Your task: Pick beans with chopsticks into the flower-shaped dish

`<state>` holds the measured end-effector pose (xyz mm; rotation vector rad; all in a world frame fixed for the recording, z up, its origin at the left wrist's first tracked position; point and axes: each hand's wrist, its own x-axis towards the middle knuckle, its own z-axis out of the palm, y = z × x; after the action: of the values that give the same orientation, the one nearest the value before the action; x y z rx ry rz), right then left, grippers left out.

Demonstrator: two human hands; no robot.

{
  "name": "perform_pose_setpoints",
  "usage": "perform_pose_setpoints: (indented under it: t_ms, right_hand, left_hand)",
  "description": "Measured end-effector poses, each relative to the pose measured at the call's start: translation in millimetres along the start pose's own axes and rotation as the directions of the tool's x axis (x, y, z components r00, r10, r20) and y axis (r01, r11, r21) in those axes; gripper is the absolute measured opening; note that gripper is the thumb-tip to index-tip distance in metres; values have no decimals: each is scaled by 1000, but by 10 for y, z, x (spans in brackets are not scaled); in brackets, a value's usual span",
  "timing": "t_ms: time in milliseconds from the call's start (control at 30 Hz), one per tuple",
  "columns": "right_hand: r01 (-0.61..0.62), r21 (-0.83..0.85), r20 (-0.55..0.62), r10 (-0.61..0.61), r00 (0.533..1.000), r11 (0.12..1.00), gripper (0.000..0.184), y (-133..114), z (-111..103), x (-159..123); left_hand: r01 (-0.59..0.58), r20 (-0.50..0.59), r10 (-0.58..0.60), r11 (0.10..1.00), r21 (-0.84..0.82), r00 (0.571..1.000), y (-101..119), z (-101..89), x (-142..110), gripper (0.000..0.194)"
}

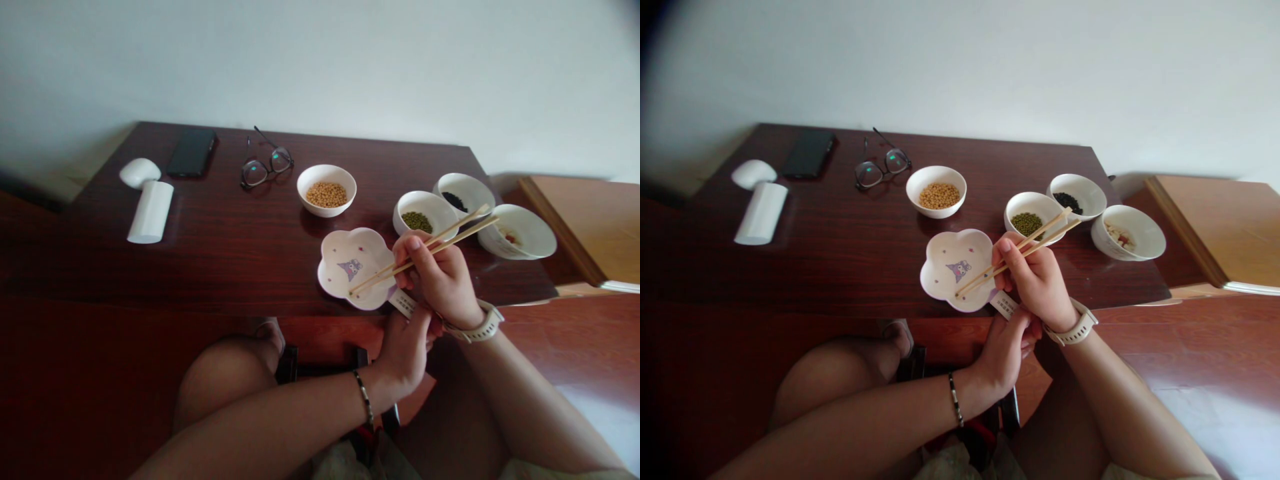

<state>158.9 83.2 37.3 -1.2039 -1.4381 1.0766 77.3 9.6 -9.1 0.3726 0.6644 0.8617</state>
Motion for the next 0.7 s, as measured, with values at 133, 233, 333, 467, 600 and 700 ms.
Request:
perform_pose_setpoints:
  t_ms: [133, 233, 333, 467, 600, 700]
  right_hand:
    - [30, 2, -54, -30, 998, 1000, 42, -4, 9, -7]
    - [73, 29, -140, -69, 988, 997, 44, -21, -28, 17]
    - [148, 56, -296, -126, 947, 987, 43, -52, -154, 93]
    - [297, 60, -564, -213, 798, 953, 37, -28, -478, 253]
    - [351, -48, -722, -276, 635, 935, 36, 115, -815, 376]
    - [321, -151, -745, -321, 585, 935, 35, 220, -922, 398]
  left_hand:
    - [9, 7, -9, 1000, 3, 1000, -11, -7, 4, 43]
    - [10, 21, -10, 1000, 23, 1000, -35, -33, 3, 52]
    - [9, 44, -11, 999, 41, 999, -50, -62, -9, 57]
    - [7, 63, -11, 998, 58, 998, -42, -79, -17, 60]
    - [30, 65, -35, 997, 74, 997, -35, -82, -10, 61]
    - [24, 68, -30, 997, 80, 997, -28, -83, -14, 60]
